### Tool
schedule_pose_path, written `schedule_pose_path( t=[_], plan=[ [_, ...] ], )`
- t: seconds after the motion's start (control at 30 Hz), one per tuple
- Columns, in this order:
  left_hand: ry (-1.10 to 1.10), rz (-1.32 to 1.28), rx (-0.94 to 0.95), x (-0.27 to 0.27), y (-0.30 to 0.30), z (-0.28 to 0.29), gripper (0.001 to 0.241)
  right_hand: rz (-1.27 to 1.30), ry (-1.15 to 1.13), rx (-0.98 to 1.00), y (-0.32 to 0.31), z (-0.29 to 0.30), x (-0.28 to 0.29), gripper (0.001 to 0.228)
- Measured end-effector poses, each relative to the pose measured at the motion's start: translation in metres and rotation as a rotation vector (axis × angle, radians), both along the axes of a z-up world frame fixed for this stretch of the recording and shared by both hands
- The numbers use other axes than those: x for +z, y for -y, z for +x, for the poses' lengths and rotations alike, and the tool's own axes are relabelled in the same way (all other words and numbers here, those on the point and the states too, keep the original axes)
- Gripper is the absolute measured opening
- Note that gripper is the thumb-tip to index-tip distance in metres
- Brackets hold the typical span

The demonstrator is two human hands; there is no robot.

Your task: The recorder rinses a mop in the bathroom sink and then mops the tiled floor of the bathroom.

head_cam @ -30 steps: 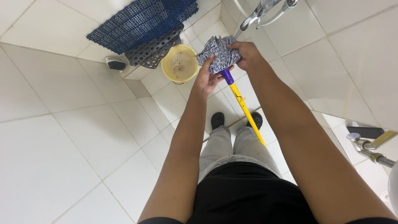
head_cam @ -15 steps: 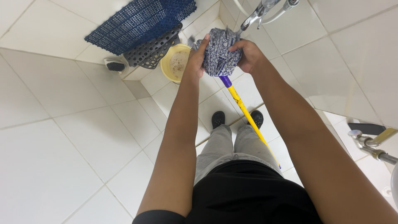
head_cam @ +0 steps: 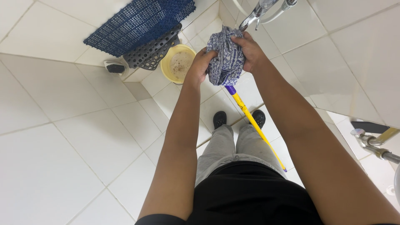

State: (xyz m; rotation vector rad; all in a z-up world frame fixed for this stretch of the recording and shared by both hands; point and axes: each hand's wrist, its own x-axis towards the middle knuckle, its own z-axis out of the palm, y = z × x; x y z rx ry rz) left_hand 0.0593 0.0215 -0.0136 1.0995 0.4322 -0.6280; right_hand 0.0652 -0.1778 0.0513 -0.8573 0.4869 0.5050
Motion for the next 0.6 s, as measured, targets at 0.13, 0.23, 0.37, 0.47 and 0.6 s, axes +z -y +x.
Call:
schedule_pose_path(
  t=[0.13,0.23,0.37,0.47,0.6],
  plan=[
    [0.023,-0.028,0.026,-0.020,0.000,0.002,0.056,-0.012,0.010,-0.029,0.004,-0.004,-0.011,0.041],
    [-0.019,-0.103,0.056,0.007,0.002,0.004,0.066,-0.021,0.021,-0.062,0.004,-0.006,-0.013,0.041],
    [0.026,0.111,0.053,0.025,0.014,0.007,0.086,-0.059,0.014,-0.121,0.000,-0.008,0.010,0.046],
    [0.113,0.128,0.014,0.035,0.022,0.009,0.092,-0.004,0.067,-0.133,0.005,-0.001,-0.001,0.036],
    [0.115,0.167,-0.054,0.031,0.031,0.013,0.082,-0.104,0.056,-0.073,0.015,0.007,-0.015,0.034]
  ],
)
